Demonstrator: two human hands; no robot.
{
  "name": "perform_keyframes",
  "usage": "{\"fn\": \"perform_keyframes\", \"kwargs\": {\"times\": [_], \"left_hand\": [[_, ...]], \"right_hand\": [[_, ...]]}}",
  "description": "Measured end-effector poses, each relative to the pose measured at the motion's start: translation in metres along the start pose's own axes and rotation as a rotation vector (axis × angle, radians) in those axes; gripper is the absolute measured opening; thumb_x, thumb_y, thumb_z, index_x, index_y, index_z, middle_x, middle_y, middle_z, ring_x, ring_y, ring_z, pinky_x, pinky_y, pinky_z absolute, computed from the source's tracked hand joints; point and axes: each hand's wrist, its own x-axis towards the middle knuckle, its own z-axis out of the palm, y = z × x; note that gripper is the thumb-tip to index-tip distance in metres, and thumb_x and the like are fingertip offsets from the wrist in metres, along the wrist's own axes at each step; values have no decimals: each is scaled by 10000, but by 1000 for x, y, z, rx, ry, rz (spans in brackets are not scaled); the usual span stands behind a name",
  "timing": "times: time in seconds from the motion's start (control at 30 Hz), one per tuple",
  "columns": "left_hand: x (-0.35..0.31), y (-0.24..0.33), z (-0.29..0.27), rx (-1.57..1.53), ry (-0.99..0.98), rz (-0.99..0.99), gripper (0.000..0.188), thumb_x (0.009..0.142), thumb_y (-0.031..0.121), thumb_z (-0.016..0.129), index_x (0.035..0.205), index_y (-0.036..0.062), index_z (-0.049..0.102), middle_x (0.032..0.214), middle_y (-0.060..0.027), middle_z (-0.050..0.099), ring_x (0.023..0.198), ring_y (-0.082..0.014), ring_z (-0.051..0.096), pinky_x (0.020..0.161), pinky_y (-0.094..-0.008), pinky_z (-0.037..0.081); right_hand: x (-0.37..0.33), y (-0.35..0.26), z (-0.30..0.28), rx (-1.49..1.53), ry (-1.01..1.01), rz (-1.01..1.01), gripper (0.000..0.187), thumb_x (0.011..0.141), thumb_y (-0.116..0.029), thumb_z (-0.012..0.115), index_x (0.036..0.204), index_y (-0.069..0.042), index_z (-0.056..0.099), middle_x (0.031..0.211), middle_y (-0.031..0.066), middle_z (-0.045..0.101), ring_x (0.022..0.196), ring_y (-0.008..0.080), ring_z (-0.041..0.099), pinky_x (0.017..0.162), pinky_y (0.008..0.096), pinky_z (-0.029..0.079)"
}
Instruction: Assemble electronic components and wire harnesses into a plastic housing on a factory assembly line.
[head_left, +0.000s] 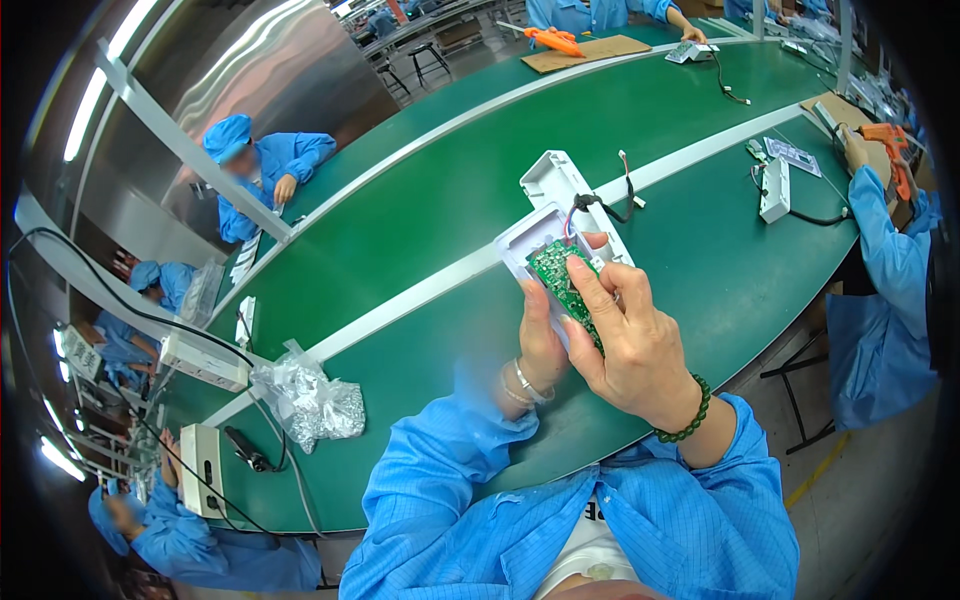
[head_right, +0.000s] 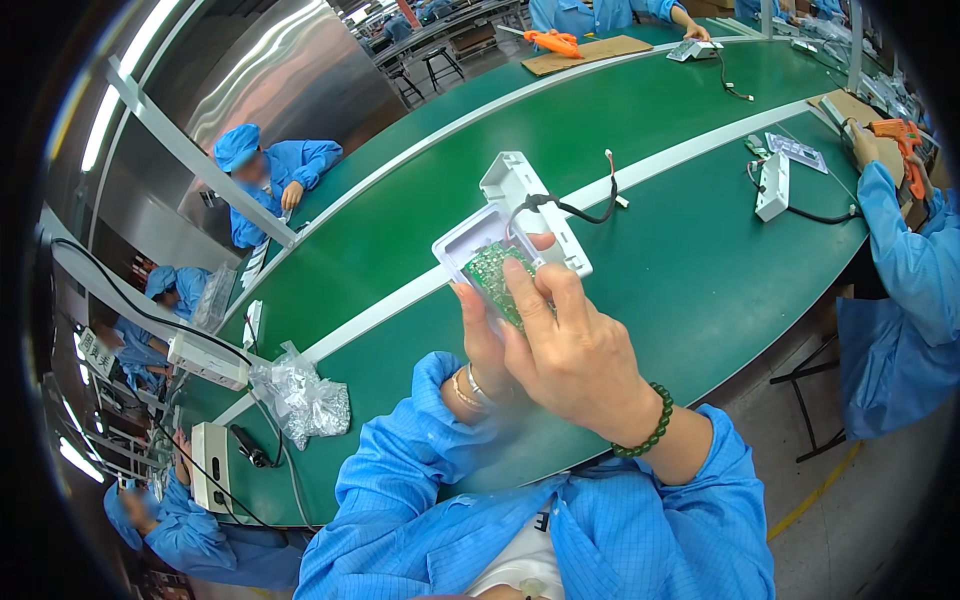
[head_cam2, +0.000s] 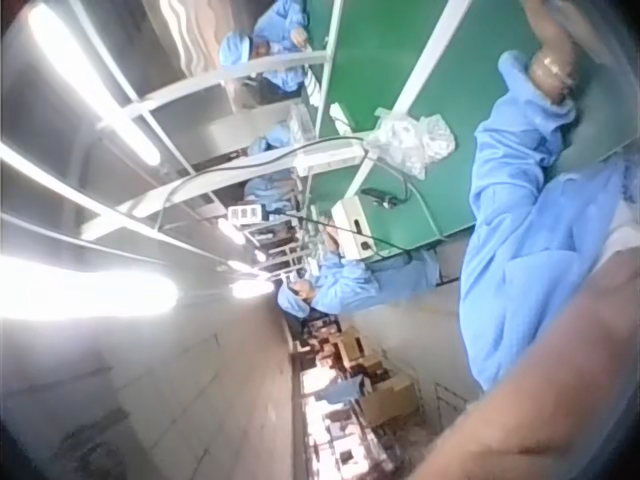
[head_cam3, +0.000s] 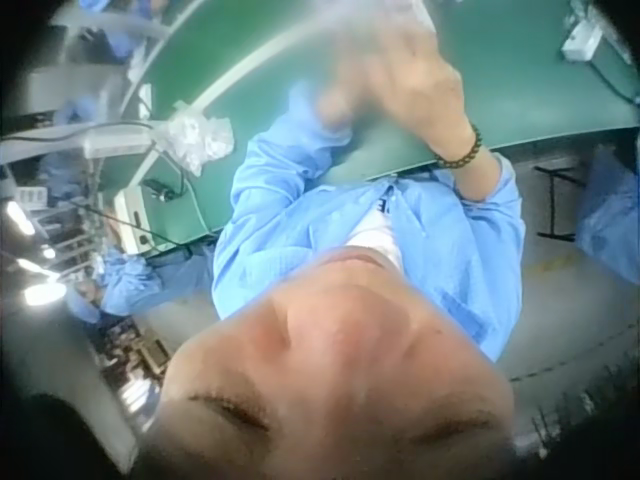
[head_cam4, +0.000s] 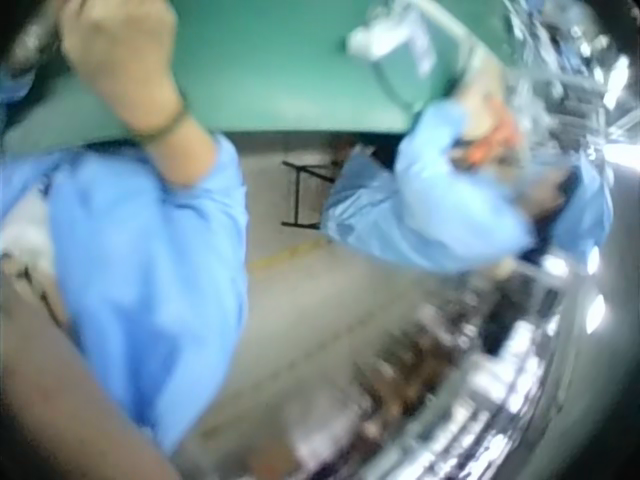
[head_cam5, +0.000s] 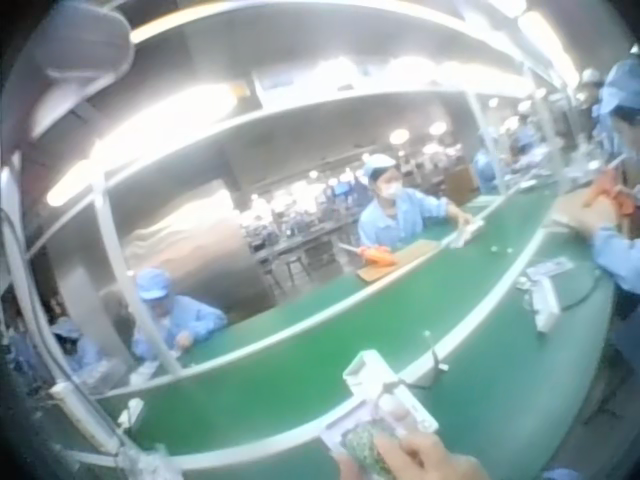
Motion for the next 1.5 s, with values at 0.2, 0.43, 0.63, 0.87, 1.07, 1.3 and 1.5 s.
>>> {"fn": "perform_keyframes", "kwargs": {"times": [0.2, 0.43, 0.63, 0.87, 1.07, 1.3, 1.5], "left_hand": [[-5, -9, -12, 63, -30, -20, 671, 885, 586, 274, 1243, 28, 380, 1158, -109, 501, 996, -188, 527, 830, -318, 445], [-11, -17, -29, 131, -87, -91, 639, 911, 541, 246, 1255, 18, 375, 1167, -108, 495, 1046, -209, 508, 887, -328, 417], [-20, -19, -32, 65, -41, -238, 625, 924, 514, 232, 1271, 11, 361, 1192, -116, 483, 1080, -221, 490, 912, -339, 403], [-17, -22, -37, -2, 3, -196, 548, 923, 446, 358, 1221, -13, 383, 1105, -102, 519, 996, -164, 516, 851, -296, 422], [-5, -16, -32, 132, 9, -158, 471, 909, 350, 467, 1210, -8, 413, 1134, -93, 509, 1017, -158, 502, 866, -291, 409], [2, -8, -24, 118, 29, -245, 466, 900, 318, 501, 1225, -1, 396, 1098, -81, 515, 994, -145, 507, 831, -291, 432], [6, 0, -21, 90, 84, -358, 495, 886, 351, 515, 1222, 9, 393, 1070, -90, 519, 961, -164, 532, 793, -310, 465]], "right_hand": [[-1, 0, 4, 27, -30, 46, 470, 740, -104, 614, 1173, 34, 497, 976, 128, 470, 745, 226, 575, 560, 297, 504], [1, 8, 11, -38, -102, 21, 432, 766, -117, 576, 1152, 61, 499, 999, 156, 489, 779, 250, 602, 558, 307, 508], [2, 4, 19, -64, -10, 36, 402, 774, -118, 527, 1134, 60, 512, 986, 162, 515, 718, 262, 611, 549, 309, 502], [9, 3, 12, -20, -140, 98, 415, 766, -155, 509, 1135, 35, 513, 978, 150, 521, 651, 266, 592, 532, 350, 482], [29, 17, -21, 69, -472, 45, 479, 751, -134, 514, 1196, 29, 444, 1037, 170, 492, 726, 340, 571, 641, 407, 474], [51, 48, -30, 184, -811, -20, 705, 667, -141, 660, 1276, 27, 346, 1080, 188, 463, 871, 325, 538, 734, 383, 432], [52, 53, -25, 146, -782, -113, 842, 598, -271, 757, 1282, 16, 358, 1209, 169, 434, 1094, 304, 445, 899, 382, 352]]}}
